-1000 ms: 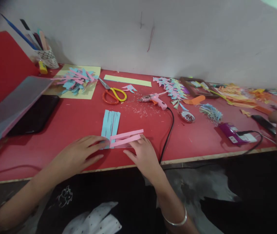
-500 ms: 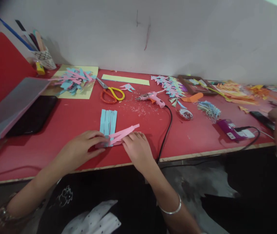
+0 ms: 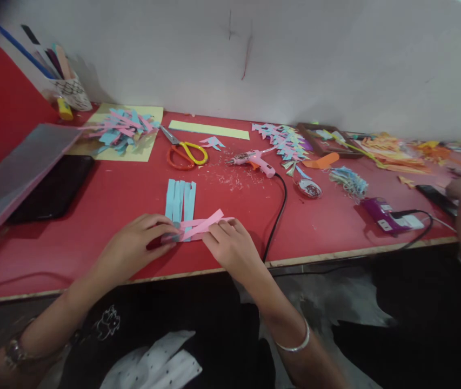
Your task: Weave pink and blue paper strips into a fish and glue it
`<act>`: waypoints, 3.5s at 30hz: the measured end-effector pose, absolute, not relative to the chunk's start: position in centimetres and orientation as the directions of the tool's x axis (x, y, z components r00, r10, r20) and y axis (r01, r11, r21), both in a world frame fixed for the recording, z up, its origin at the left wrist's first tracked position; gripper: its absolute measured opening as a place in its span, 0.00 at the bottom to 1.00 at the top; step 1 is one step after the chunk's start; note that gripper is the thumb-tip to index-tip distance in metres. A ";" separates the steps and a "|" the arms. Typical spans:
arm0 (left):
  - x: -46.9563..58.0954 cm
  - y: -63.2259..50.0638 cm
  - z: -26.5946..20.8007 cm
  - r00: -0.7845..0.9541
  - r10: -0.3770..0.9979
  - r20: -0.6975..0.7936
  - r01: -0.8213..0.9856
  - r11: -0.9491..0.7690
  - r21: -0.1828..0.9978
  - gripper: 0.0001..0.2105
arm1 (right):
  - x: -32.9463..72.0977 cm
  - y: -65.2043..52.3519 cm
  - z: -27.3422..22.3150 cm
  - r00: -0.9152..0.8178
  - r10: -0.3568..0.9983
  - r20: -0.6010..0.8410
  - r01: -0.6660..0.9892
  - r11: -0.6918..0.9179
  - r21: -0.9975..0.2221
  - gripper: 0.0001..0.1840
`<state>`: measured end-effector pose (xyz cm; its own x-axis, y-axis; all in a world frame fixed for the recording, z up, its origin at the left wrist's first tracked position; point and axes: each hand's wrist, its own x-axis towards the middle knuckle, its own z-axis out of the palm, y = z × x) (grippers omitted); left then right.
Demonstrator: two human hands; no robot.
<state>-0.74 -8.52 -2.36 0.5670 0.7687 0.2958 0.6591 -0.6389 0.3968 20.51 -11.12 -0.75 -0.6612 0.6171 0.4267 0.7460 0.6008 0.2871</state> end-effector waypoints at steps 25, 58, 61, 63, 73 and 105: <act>-0.8 -8.3 -2.8 0.589 0.719 0.369 0.631 -0.695 0.345 0.08 | 19.5 -9.6 0.5 -0.569 0.818 0.087 0.757 0.562 -0.334 0.19; -0.7 -8.2 -3.1 0.574 0.711 0.405 0.610 -0.702 0.367 0.05 | 19.6 -6.7 0.2 -0.691 0.719 0.070 0.596 0.622 -0.508 0.13; -0.7 -8.3 -3.1 0.574 0.711 0.406 0.615 -0.702 0.359 0.05 | 19.7 -6.5 0.3 -0.715 0.698 0.052 0.587 0.639 -0.497 0.12; -0.7 -8.3 -3.2 0.576 0.708 0.408 0.618 -0.704 0.350 0.05 | 19.8 -6.3 0.3 -0.727 0.686 0.042 0.580 0.645 -0.498 0.12; -0.8 -8.3 -3.1 0.576 0.707 0.409 0.628 -0.704 0.333 0.04 | 19.5 -6.0 0.3 -0.739 0.672 0.049 0.585 0.677 -0.447 0.12; -1.3 -9.7 -2.4 0.682 0.633 0.367 0.620 -0.766 0.170 0.11 | 19.4 -6.7 0.3 -0.671 0.740 0.040 0.625 0.594 -0.507 0.11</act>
<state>-1.35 -9.66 -2.44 0.6820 0.6327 0.3668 0.6197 -0.7663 0.1695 19.43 -6.68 0.26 -0.6711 0.7403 0.0404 0.6248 0.5941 -0.5067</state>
